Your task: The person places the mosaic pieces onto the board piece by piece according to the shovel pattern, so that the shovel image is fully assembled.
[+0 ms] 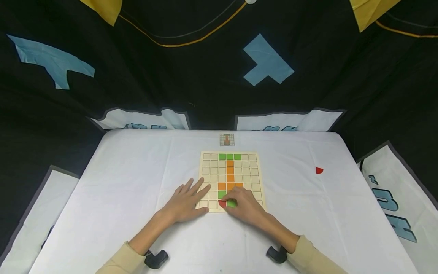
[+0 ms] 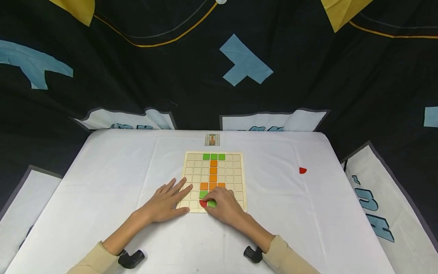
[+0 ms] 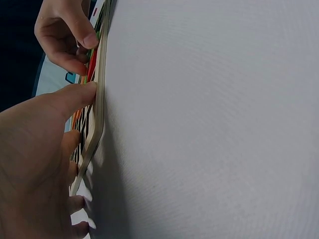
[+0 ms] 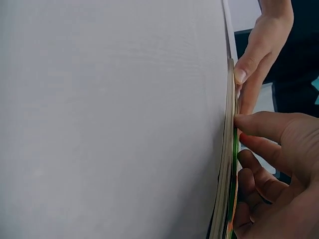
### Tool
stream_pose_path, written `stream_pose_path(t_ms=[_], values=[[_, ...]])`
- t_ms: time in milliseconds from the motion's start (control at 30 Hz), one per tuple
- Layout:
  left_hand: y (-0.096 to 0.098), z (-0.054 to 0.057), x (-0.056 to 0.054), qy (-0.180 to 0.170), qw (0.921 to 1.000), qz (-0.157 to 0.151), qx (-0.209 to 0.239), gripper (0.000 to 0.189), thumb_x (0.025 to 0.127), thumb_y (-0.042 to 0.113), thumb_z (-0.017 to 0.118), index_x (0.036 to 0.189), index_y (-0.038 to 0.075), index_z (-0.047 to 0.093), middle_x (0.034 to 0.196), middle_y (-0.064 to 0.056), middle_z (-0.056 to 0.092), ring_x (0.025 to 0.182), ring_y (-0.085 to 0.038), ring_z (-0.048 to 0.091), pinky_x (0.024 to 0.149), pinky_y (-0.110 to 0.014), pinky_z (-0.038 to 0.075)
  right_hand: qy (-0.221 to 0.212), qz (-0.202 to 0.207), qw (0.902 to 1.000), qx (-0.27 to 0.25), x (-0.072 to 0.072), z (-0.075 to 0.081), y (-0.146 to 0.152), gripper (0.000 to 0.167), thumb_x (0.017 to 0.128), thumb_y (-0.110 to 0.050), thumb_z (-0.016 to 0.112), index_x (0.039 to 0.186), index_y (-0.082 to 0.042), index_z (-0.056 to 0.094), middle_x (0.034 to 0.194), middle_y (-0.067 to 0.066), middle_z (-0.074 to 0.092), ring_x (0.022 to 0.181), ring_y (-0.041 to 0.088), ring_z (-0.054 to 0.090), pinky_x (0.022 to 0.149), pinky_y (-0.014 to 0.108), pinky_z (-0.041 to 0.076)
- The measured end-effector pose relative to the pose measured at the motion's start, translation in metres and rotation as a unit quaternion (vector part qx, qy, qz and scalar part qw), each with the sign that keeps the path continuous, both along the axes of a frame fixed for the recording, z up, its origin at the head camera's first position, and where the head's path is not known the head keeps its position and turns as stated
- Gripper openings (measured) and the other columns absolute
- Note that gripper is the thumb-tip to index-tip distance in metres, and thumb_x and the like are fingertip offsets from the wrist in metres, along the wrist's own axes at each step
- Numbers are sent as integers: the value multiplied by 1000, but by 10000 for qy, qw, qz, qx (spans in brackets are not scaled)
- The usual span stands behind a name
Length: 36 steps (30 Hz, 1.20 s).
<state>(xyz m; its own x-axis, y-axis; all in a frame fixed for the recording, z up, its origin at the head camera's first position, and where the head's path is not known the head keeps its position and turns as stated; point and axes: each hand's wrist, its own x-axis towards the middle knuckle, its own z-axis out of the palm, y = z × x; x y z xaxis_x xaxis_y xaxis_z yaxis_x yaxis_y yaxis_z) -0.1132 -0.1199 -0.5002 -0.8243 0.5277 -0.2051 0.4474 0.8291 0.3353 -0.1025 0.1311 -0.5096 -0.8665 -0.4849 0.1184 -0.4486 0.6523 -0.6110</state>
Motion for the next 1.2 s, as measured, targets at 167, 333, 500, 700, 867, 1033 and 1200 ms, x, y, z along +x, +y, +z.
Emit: stream_pose_path(t_ms=[167, 333, 500, 700, 867, 1033, 1200], values=[[-1, -1, 0, -7, 10000, -5, -12, 73, 97, 54, 55, 158, 20, 33, 165, -11, 17, 149, -42, 10, 115, -62, 16, -28, -97, 9997, -238, 2, 2, 16, 21, 81, -14, 80, 102, -16, 79, 102, -9, 68, 98, 14, 56, 85, 39, 46], [-1, 0, 0, -19, 10000, -10, 13, 73, 98, 54, 55, 158, 19, 33, 165, -11, 16, 149, -43, 10, 115, -62, 15, -53, -607, 9964, -587, -2, 6, 48, 22, 82, -9, 79, 104, -13, 78, 103, -7, 68, 98, 15, 58, 84, 38, 49], [-1, 1, 0, -34, 10000, 2, 3, 73, 98, 53, 55, 158, 20, 32, 165, -11, 16, 149, -42, 9, 115, -62, 15, 123, -1267, 9899, -630, -10, 12, 88, 23, 83, -7, 81, 105, -6, 76, 108, 2, 71, 104, 25, 63, 90, 46, 50], [0, 1, 0, -29, 10000, 6, -11, 73, 98, 53, 55, 158, 20, 33, 165, -11, 16, 149, -43, 10, 115, -62, 16, 262, -2073, 9767, -487, -21, 12, 144, 27, 86, -4, 77, 112, -1, 73, 115, 16, 68, 103, 35, 62, 85, 53, 53], [-1, 0, 1, 2, 10000, -1, 11, 73, 97, 54, 55, 158, 19, 33, 165, -11, 17, 149, -43, 10, 114, -62, 16, 245, -2609, 9636, -525, -29, 14, 193, 29, 90, -8, 73, 118, 3, 70, 117, 22, 66, 103, 38, 61, 80, 46, 54], [0, 0, 0, -10, 10000, -33, 14, 73, 98, 54, 55, 158, 19, 32, 165, -11, 16, 149, -43, 10, 114, -62, 16, -113, -3070, 9508, -401, -35, 15, 234, 37, 94, -13, 70, 125, 6, 65, 125, 28, 58, 110, 43, 56, 69, 22, 47], [-1, 0, 1, -24, 10000, -13, 29, 73, 97, 54, 55, 158, 19, 33, 165, -11, 17, 149, -43, 10, 114, -62, 16, -500, -3239, 9446, -160, -42, 9, 262, 45, 94, -11, 69, 133, 7, 58, 136, 33, 49, 118, 50, 51, 83, 43, 54]])
